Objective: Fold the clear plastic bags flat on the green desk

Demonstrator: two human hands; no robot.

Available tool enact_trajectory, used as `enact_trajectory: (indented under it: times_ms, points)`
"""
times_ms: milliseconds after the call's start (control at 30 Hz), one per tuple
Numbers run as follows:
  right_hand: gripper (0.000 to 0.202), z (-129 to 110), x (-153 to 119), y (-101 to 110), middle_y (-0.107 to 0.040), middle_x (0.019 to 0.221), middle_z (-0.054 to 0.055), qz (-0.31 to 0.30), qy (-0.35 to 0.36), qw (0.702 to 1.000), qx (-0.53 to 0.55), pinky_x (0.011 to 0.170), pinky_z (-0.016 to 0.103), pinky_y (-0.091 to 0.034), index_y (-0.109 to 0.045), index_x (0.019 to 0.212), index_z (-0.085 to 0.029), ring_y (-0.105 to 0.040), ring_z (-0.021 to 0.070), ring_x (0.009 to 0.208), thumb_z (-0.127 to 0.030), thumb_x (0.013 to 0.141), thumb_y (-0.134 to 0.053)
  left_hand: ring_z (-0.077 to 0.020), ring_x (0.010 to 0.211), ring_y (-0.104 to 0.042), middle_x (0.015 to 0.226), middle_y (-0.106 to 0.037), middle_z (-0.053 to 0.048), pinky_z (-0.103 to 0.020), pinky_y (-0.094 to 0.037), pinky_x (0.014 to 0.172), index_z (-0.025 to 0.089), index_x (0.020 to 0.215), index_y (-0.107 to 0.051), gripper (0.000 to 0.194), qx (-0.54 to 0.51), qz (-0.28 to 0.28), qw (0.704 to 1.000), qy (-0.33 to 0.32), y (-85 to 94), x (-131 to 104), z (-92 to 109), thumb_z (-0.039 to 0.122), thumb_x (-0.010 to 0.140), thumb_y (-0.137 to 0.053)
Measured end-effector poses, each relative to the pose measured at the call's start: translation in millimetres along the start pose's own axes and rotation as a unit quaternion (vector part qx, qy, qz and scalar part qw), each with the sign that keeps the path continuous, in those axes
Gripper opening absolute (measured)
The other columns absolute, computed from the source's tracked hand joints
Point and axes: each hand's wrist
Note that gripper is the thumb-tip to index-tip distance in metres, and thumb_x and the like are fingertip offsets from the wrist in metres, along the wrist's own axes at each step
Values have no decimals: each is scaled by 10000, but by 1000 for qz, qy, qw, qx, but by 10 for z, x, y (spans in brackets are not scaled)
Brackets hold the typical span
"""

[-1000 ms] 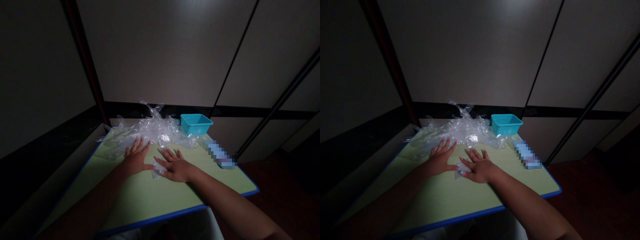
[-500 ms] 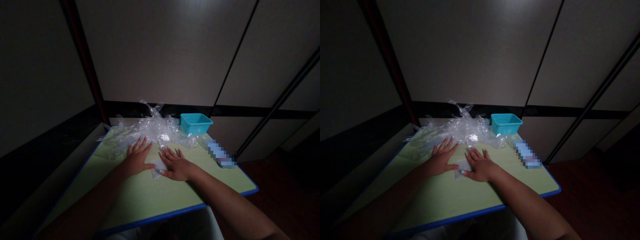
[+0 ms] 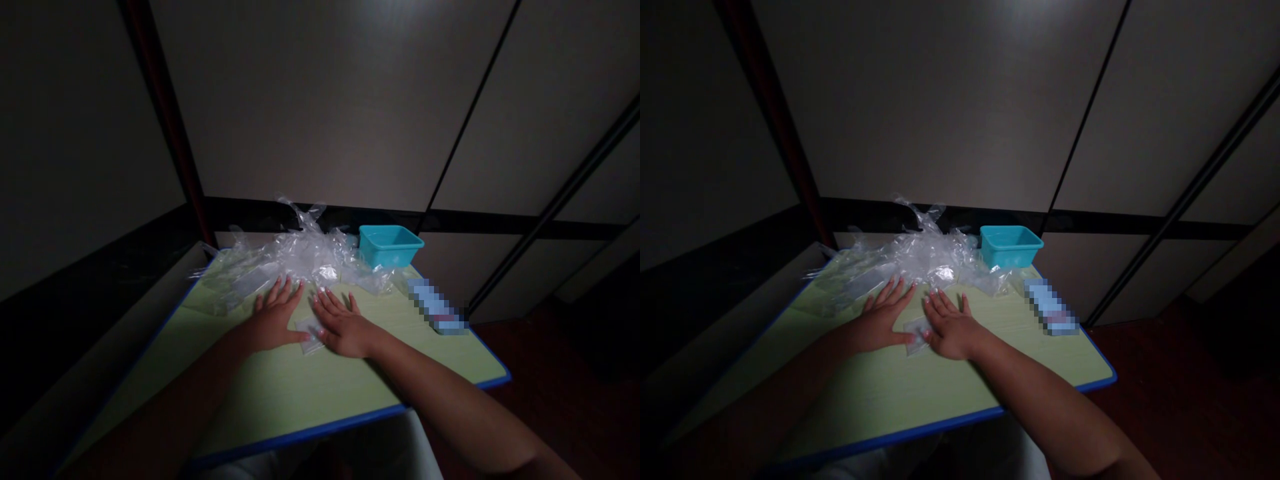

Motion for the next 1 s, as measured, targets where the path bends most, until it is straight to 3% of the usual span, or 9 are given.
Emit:
enact_trajectory:
  times_ms: [233, 500, 767, 1000]
  points:
    - [693, -35, 24, -30, 106, 1483, 106, 14, 1, 1000, -17, 1026, 572, 86, -9, 1441, -101, 141, 222, 1356, -452, 897, -255, -350, 1337, 158, 1480, 115, -146, -629, -115, 1003, 207, 1436, 16, 1258, -7, -37, 999, -3, -21, 25, -16, 683, 488, -662]
    - [689, -59, -11, -32, 126, 1481, 60, -6, 8, 1000, -27, 1010, 592, 113, 14, 1444, -138, 140, 222, 1357, -405, 881, -281, -341, 1337, 165, 1474, 113, -153, -614, -100, 1020, 153, 1435, 10, 1283, 2, -54, 999, 7, -39, 33, -3, 706, 481, -645]
    - [689, 74, -28, 26, 134, 1481, 75, -41, -46, 998, -15, 1003, 618, 84, 53, 1440, -140, 145, 241, 1353, -355, 874, -276, -367, 1324, 162, 1477, 140, -109, -627, -105, 1004, 342, 1412, -124, 1118, -7, -63, 998, 0, 5, 12, 0, 657, 500, -688]
    - [694, 122, -32, 48, 139, 1478, 76, -40, -54, 998, -4, 1007, 606, 93, 49, 1440, -136, 144, 243, 1353, -350, 877, -297, -387, 1328, 127, 1483, 105, -115, -647, -128, 983, 363, 1401, -160, 1074, -17, -48, 999, -8, 26, -11, 21, 607, 513, -713]
Point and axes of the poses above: each hand's wrist, its own x-axis towards the middle knuckle, its own y-axis out of the back of the hand, z = x × y
